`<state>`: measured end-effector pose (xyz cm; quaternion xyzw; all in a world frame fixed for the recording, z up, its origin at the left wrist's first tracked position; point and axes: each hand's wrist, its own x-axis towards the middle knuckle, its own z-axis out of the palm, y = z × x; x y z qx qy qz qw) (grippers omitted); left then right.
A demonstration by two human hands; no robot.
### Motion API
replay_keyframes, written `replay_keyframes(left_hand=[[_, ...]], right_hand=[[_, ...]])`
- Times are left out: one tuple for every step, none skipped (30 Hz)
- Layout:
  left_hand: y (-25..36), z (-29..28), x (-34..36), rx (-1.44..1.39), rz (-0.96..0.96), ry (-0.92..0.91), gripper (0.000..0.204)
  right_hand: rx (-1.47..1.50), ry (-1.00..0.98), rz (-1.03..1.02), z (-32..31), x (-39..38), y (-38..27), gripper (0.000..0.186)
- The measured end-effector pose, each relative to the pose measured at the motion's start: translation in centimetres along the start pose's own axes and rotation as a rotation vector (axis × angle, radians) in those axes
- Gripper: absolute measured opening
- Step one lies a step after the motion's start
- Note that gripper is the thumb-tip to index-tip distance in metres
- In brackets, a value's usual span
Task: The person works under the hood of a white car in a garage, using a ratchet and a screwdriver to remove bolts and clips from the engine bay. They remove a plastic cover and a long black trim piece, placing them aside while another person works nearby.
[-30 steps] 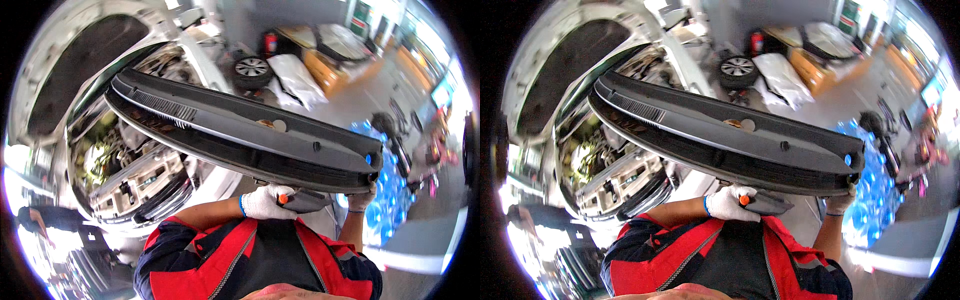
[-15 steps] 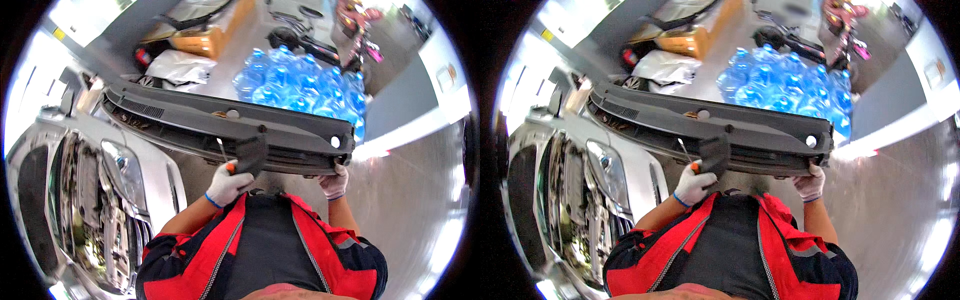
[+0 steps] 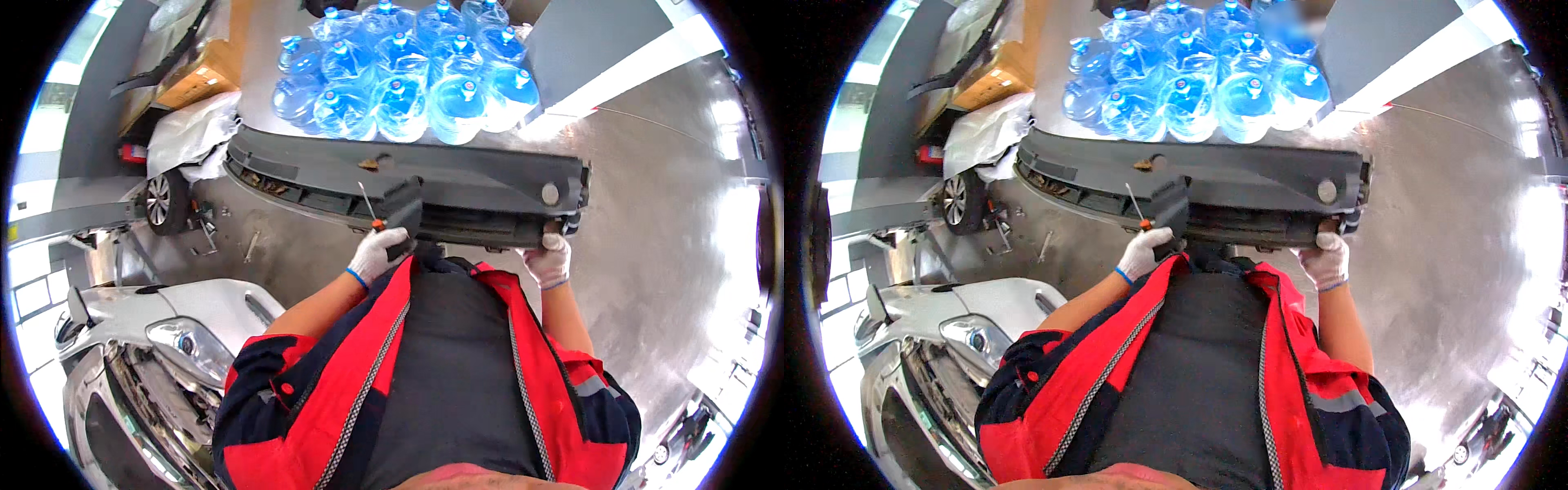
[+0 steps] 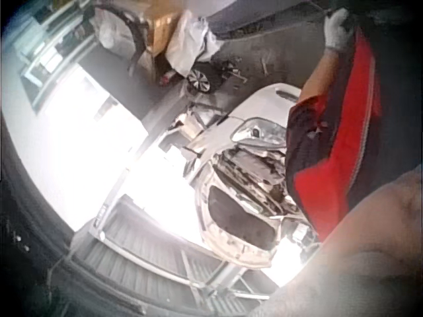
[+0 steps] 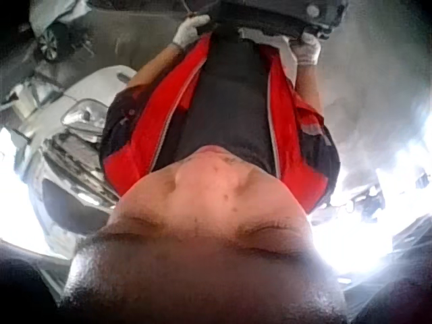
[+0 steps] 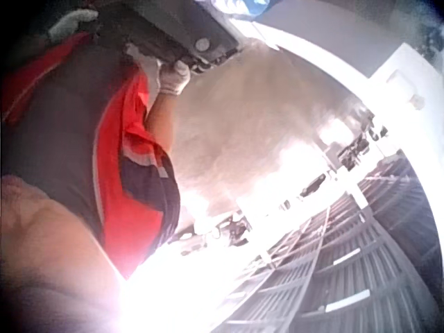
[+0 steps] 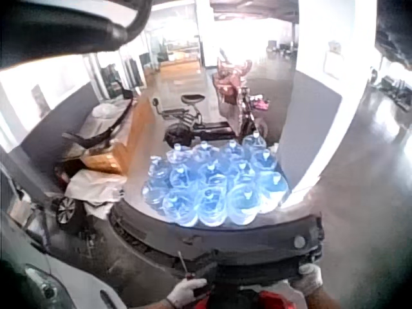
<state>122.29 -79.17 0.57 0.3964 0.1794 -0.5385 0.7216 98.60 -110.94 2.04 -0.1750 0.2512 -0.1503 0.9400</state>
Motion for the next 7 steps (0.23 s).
replay_keyframes(left_hand=[[-0.9, -0.1, 0.9, 0.045, -0.045, 0.023, 0.016], [-1.9, 1.0, 1.4, 0.017, -0.043, 0.065, 0.017], [-2.9, 0.8, 2.6, -0.007, -0.071, 0.017, 0.022], [-3.4, 1.7, 3.2, -0.024, -0.114, 0.043, 0.022], [-3.7, 2.3, 3.6, -0.045, -0.147, 0.076, 0.023], [-5.8, 0.0, 5.8, -0.095, -0.192, 0.014, 0.034], [-7.7, -1.9, 8.1, -0.118, -0.253, -0.009, 0.041]], right_hand=[[0.011, 0.051, 0.000, -0.5, -0.6, -0.4, 0.084], [-0.004, 0.064, -0.007, -0.2, -1.3, -0.9, 0.085], [-0.018, 0.074, -0.009, 0.1, -1.7, -1.5, 0.086], [-0.028, 0.092, -0.011, 0.1, -2.0, -1.9, 0.086], [-0.040, 0.111, 0.004, 0.0, -1.8, -2.3, 0.088], [-0.051, 0.128, 0.022, -0.2, -1.3, -2.8, 0.089], [-0.059, 0.146, 0.027, -0.4, -1.0, -3.4, 0.089]])
